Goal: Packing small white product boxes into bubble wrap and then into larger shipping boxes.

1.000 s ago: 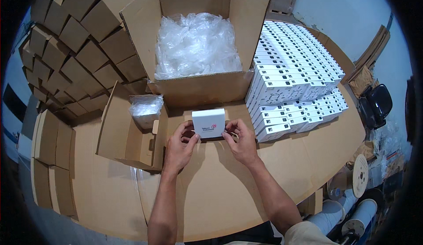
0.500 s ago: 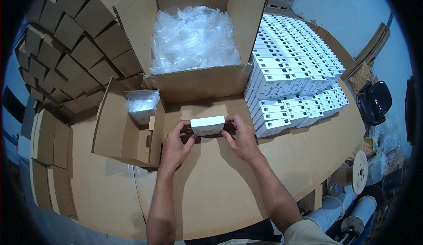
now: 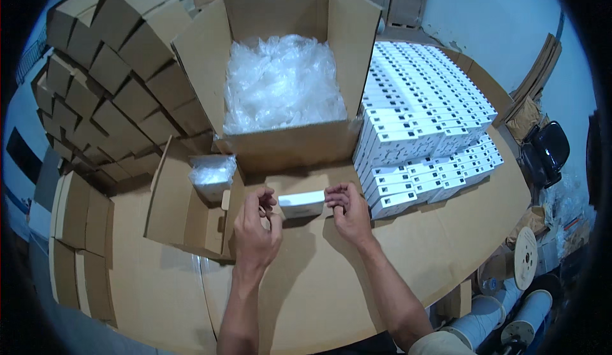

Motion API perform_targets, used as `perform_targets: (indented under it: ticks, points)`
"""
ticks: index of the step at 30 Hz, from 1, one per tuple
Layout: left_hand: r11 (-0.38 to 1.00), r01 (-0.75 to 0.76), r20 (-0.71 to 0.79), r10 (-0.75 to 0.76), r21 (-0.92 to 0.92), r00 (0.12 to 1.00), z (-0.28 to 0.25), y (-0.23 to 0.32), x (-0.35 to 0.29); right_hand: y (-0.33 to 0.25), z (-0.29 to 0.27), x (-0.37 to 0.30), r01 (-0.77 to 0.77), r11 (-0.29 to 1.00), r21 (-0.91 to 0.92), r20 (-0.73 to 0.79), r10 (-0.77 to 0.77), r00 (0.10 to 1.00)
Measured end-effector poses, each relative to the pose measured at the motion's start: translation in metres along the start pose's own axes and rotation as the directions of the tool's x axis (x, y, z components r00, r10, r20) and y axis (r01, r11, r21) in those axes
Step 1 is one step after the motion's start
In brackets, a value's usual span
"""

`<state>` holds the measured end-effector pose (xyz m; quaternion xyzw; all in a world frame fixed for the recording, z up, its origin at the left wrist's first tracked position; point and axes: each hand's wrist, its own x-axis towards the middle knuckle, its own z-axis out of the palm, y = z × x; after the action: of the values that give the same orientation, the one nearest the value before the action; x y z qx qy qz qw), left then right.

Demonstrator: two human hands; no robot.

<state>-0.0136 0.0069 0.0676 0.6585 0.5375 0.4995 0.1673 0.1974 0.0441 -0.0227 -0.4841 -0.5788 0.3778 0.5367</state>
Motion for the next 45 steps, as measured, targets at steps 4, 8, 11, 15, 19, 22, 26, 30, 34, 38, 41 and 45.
perform_targets:
  ticks: [4,8,11,15,19,22,26,30,34,38,41,45]
  points:
    - [0.994,-0.104,-0.067,0.106,0.037,0.992,0.011,0.026,0.041,0.003,0.005,0.0,0.044,0.996,-0.084,-0.082,-0.05,0.995]
    - [0.978,-0.202,-0.126,0.207,0.052,0.97,0.027,0.027,0.112,-0.015,0.009,-0.002,0.044,0.982,-0.185,-0.095,-0.063,0.994]
    - [0.964,-0.26,0.007,0.26,0.064,0.966,0.046,0.023,0.168,-0.02,0.009,-0.003,0.045,0.986,-0.159,-0.076,-0.058,0.995]
    - [0.938,-0.321,0.186,0.295,0.131,0.937,0.095,0.0,0.215,-0.007,0.01,-0.005,0.063,0.975,-0.214,-0.101,-0.086,0.991]
    - [0.8,-0.479,0.131,0.465,0.361,0.875,0.116,-0.011,0.231,-0.012,0.011,-0.007,0.079,0.962,-0.261,-0.091,-0.106,0.99]
    - [0.856,-0.425,0.252,0.359,0.294,0.899,0.119,-0.013,0.245,-0.006,0.011,-0.003,0.125,0.95,-0.288,-0.091,-0.157,0.983]
    - [0.939,-0.263,0.003,0.269,0.22,0.963,0.105,0.003,0.248,0.004,0.012,-0.001,0.109,0.969,-0.222,-0.103,-0.135,0.986]
    - [0.977,-0.211,-0.212,0.213,0.032,0.954,0.083,0.014,0.247,0.003,0.011,-0.001,0.085,0.983,-0.161,-0.1,-0.102,0.99]
    - [0.979,-0.172,-0.363,0.121,-0.111,0.924,0.063,0.022,0.237,0.002,0.012,-0.005,0.092,0.975,-0.202,-0.123,-0.119,0.985]
    - [0.953,-0.162,-0.422,0.041,-0.254,0.906,0.042,0.022,0.214,-0.003,0.012,-0.01,0.075,0.982,-0.175,-0.12,-0.097,0.988]
    - [0.886,-0.142,-0.375,-0.039,-0.442,0.926,0.034,0.04,0.174,0.017,0.009,-0.009,0.148,0.953,-0.264,-0.153,-0.193,0.969]
    - [0.783,-0.044,-0.308,-0.192,-0.62,0.932,0.025,0.074,0.085,0.008,0.004,-0.025,0.121,0.982,-0.144,-0.163,-0.144,0.976]
